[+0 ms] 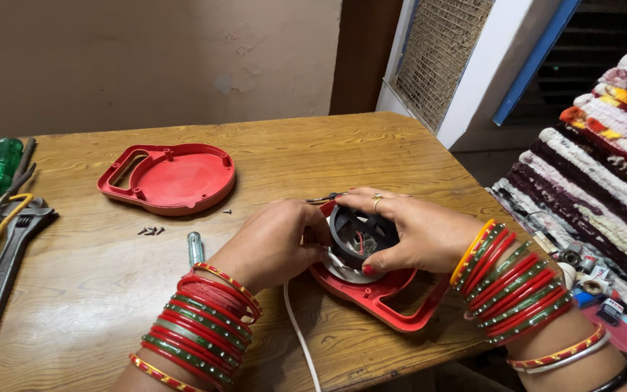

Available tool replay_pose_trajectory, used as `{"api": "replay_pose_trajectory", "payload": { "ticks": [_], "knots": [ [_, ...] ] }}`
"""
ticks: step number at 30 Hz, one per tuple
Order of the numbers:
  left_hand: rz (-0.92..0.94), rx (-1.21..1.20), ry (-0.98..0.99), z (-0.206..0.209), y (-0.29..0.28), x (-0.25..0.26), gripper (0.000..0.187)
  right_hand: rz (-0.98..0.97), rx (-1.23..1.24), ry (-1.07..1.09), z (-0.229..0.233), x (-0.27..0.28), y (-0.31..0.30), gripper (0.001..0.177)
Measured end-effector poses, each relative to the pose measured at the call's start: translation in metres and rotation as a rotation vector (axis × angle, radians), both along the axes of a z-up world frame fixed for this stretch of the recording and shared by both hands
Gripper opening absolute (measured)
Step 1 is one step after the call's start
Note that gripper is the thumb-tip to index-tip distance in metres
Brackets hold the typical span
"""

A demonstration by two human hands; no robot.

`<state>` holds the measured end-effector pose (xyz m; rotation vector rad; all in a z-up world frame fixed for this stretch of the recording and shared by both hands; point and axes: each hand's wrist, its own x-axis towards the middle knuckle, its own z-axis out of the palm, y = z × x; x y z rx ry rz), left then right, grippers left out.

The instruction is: The person assembles a red electrical socket by hand, connecting wires to the internal terminals, placing the black faceplate, and fitting the red casing halves together. The person handles the socket components and wires directly without visible tools.

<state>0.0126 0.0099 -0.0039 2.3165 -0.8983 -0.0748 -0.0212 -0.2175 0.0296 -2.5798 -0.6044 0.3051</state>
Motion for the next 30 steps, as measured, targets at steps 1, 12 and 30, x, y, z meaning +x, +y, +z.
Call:
{"api": "replay_pose_trajectory", "payload": {
  "ticks": [1,12,30],
  "knots": [
    [0.006,0.004,0.017,0.000,0.000,0.000,0.020,-0.009,-0.012,0.000,0.001,0.000,0.000,0.098],
    [0.037,0.036,0.025,-0.001,-0.001,0.000,0.017,-0.088,0.075,0.093,-0.006,0.002,-0.006,0.096],
    [0.097,-0.072,0.111,0.002,-0.001,-0.003,0.024,-0.117,-0.077,0.042,0.005,-0.001,0.005,0.098]
  ]
}}
